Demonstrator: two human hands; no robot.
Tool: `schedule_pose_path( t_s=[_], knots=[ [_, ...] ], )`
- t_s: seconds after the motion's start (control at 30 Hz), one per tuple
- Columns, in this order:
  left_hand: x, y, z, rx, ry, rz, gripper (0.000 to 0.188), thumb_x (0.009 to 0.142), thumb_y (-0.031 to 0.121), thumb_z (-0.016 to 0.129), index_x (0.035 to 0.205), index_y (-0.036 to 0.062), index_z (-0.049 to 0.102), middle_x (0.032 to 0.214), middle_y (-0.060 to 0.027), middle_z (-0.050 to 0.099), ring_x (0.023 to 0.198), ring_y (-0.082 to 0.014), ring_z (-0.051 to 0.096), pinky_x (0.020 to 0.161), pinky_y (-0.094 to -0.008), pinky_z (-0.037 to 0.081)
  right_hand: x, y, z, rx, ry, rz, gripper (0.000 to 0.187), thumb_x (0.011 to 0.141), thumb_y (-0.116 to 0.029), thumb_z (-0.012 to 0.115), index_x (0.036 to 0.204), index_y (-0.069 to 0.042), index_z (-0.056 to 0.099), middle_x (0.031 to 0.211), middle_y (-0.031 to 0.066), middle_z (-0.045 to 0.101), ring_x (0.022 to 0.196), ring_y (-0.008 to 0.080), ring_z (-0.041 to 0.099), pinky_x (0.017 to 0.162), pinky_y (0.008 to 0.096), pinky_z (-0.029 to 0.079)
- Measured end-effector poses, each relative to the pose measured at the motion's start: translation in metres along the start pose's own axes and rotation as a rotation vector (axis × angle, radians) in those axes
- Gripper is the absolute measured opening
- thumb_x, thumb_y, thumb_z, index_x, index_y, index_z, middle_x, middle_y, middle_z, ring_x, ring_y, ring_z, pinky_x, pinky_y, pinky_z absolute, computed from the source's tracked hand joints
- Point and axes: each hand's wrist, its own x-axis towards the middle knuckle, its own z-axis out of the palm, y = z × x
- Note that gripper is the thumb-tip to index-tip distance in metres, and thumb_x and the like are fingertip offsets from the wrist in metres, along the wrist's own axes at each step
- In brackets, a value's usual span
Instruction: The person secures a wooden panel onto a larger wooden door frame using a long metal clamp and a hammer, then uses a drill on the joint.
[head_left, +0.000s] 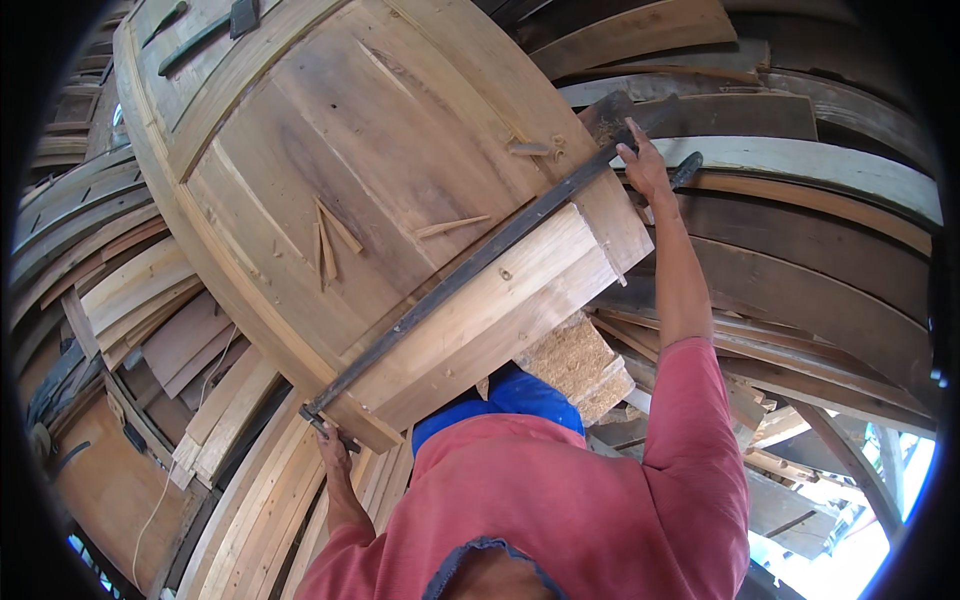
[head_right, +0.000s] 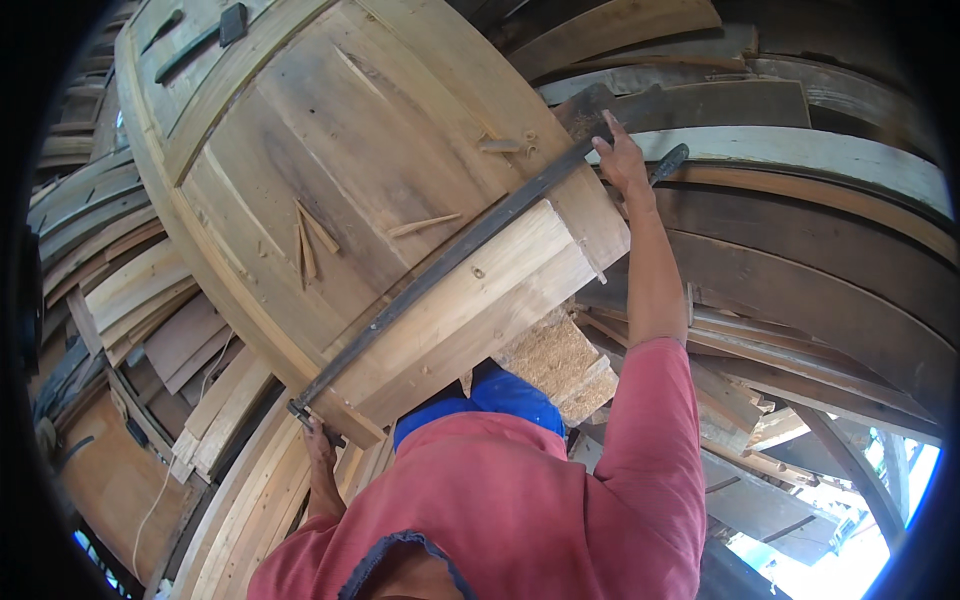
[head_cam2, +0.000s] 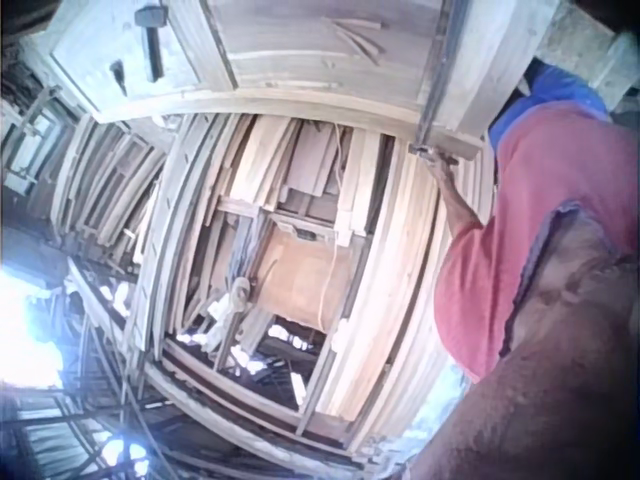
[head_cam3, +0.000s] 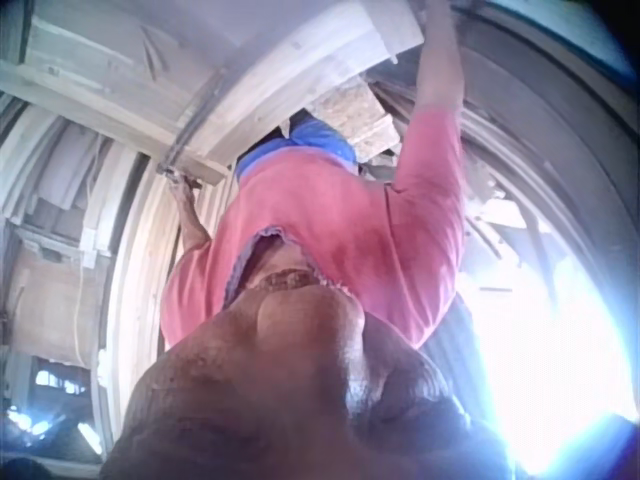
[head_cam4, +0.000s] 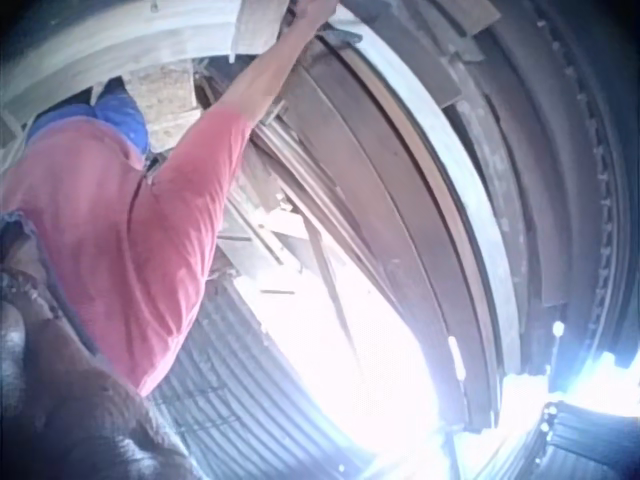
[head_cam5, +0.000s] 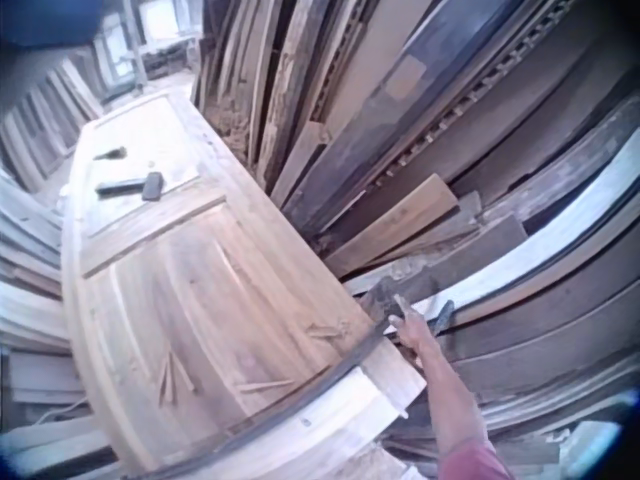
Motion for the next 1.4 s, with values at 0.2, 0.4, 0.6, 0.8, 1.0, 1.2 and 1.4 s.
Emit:
schedule_pose_path(
  t_s=[0.2,0.4,0.6,0.8,1.0,1.2,1.4],
  knots=[
    [0.012,-0.004,0.024,-0.033,0.306,0.010,0.040,0.105,0.051,0.044,0.111,0.0113,0.051,0.074,0.0033,0.048,0.061,-0.0092,0.049,0.052,-0.0278,0.043,0.003,0.001,0.006,0.096,0.013,0.005,0.060,0.094,-0.018,0.063,0.150,-0.010,0.043,0.148,0.0201,0.049,0.139,0.0357,0.044,0.115,0.0397,0.035],
    [0.053,-0.009,0.005,-0.144,0.161,0.028,0.062,0.104,0.060,0.038,0.134,0.0069,0.047,0.117,-0.0095,0.061,0.104,-0.0232,0.061,0.091,-0.0387,0.051,0.011,-0.002,0.006,0.055,0.033,0.035,0.057,0.095,-0.018,0.062,0.149,-0.011,0.044,0.148,0.0202,0.049,0.140,0.0356,0.044,0.115,0.0394,0.035],
    [0.067,-0.018,0.004,-0.048,0.182,0.063,0.068,0.105,0.059,0.032,0.140,0.0026,0.044,0.131,-0.0137,0.058,0.117,-0.0274,0.058,0.102,-0.0408,0.045,0.008,-0.002,0.010,0.014,0.082,0.022,0.055,0.097,-0.020,0.058,0.150,-0.013,0.043,0.149,0.0198,0.048,0.140,0.0360,0.043,0.116,0.0396,0.034],
    [0.073,-0.022,0.010,0.097,0.180,0.191,0.064,0.108,0.051,0.026,0.129,-0.0020,0.056,0.123,-0.0189,0.064,0.117,-0.0285,0.059,0.101,-0.0408,0.044,0.028,-0.001,0.003,-0.178,-0.070,-0.051,0.047,0.097,-0.018,0.054,0.143,-0.012,0.048,0.145,0.0217,0.051,0.136,0.0391,0.046,0.112,0.0436,0.038],
    [0.099,0.014,0.019,0.386,0.342,0.331,0.055,0.108,0.047,0.032,0.114,-0.0018,0.057,0.108,-0.0156,0.063,0.101,-0.0262,0.056,0.092,-0.0399,0.043,0.017,0.006,0.004,-0.114,-0.024,-0.005,0.045,0.097,-0.017,0.052,0.142,-0.013,0.051,0.141,0.0249,0.054,0.133,0.0422,0.049,0.110,0.0455,0.039],
    [0.071,-0.005,0.032,0.159,0.395,0.192,0.061,0.108,0.052,0.031,0.126,-0.0015,0.055,0.118,-0.0106,0.063,0.105,-0.0213,0.057,0.093,-0.0364,0.045,0.035,0.035,0.004,-0.189,-0.017,-0.115,0.046,0.096,-0.018,0.056,0.141,-0.015,0.053,0.136,0.0251,0.058,0.131,0.0413,0.052,0.109,0.0437,0.041],
    [0.057,0.004,0.026,-0.100,0.164,0.057,0.069,0.107,0.057,0.028,0.133,-0.0019,0.052,0.124,-0.0117,0.062,0.109,-0.0231,0.060,0.097,-0.0376,0.048,0.035,-0.001,-0.013,-0.032,-0.167,0.082,0.046,0.094,-0.021,0.060,0.140,-0.016,0.055,0.139,0.0242,0.057,0.132,0.0395,0.052,0.108,0.0406,0.041]
  ],
)
